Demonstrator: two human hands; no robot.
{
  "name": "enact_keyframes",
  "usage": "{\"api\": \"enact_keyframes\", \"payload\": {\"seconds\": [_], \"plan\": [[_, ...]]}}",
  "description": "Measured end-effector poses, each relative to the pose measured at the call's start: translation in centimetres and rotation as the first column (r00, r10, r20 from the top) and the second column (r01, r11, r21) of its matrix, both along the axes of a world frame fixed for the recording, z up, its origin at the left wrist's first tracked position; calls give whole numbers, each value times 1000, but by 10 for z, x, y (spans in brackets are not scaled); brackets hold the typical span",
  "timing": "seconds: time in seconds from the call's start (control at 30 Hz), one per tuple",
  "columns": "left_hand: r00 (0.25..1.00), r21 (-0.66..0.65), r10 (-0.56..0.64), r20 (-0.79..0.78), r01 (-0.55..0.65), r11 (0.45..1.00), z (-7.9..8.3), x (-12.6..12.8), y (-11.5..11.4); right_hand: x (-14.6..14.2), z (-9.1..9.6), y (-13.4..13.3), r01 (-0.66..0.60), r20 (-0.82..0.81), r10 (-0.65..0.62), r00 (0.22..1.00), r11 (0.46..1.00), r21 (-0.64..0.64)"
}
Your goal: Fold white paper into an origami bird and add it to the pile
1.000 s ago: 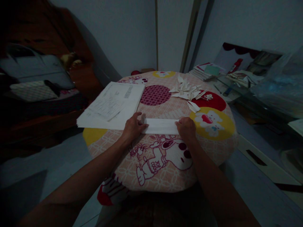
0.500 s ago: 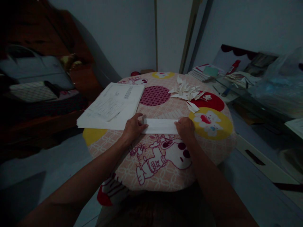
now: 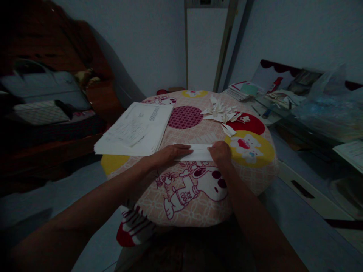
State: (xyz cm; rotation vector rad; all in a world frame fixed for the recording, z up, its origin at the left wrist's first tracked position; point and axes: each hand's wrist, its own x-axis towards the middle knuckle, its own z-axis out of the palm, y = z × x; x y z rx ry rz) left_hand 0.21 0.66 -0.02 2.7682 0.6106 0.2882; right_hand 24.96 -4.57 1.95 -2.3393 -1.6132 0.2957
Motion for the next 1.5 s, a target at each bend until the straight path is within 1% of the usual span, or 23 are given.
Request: {"api": "enact_keyframes", "payload": {"seconds": [0.07,0.1,0.13,0.23,0.33,0.47,0.57,0.63,0.67,0.7,0.73,0.77,0.8,0.83,0.9,0.97,1.03,1.13,1.2,1.3,1.4,1.5], "plan": [[998,8,-44,-52,45,999,4,1,2,0,2,1,10,0,-10,1000,1000,-16],[996,19,-46,-75,48,999,6,2,1,0,3,1,12,2,-12,1000,1000,-24],[995,35,-36,-97,39,999,8,3,-1,0,4,0,15,7,-15,1000,999,-30],[987,90,59,-147,-46,995,10,9,-14,-1,3,1,31,29,-30,999,999,-37],[983,136,92,-160,-71,988,11,12,-29,1,-2,3,45,56,-43,998,999,-31],[979,205,53,-195,-12,979,12,12,-37,4,-4,2,27,106,-29,994,999,20],[976,251,42,-212,13,968,10,12,-38,-2,4,-5,10,144,-26,989,994,110],[976,266,44,-214,15,964,7,11,-38,-11,11,-12,-62,155,30,987,976,209],[977,268,43,-211,16,963,5,11,-38,-17,13,-14,-154,122,125,985,950,270],[978,266,40,-203,16,964,3,11,-37,-22,14,-16,-242,55,236,970,925,293],[981,261,37,-190,14,965,1,10,-37,-26,12,-17,-303,-25,323,946,909,285],[984,253,35,-174,10,967,-1,10,-36,-28,10,-17,-347,-108,383,918,903,252],[987,245,34,-155,5,970,-2,9,-36,-29,7,-17,-354,-186,390,902,913,201],[990,235,32,-137,1,972,-4,9,-36,-28,3,-16,-330,-253,361,898,931,158],[993,216,20,-115,5,976,-5,7,-35,-22,-4,-14,-252,-380,264,887,964,81],[994,194,9,-113,13,981,-6,6,-35,-16,-7,-14,-237,-464,226,857,971,35],[993,175,9,-120,12,985,-5,6,-36,-14,-6,-14,-265,-449,247,859,964,23],[992,160,22,-126,-2,987,-4,5,-37,-23,0,-16,-298,-299,287,910,954,7],[991,160,28,-129,-7,987,-4,5,-37,-31,4,-17,-290,-202,280,939,957,-23],[991,168,18,-132,4,986,-6,5,-37,-37,9,-18,-272,-131,260,957,959,-85],[991,182,8,-133,16,983,-7,5,-36,-29,11,-21,-272,-111,261,959,957,-99],[991,191,12,-135,14,982,-6,5,-36,-9,13,-28,-260,-102,251,963,961,-93]]}}
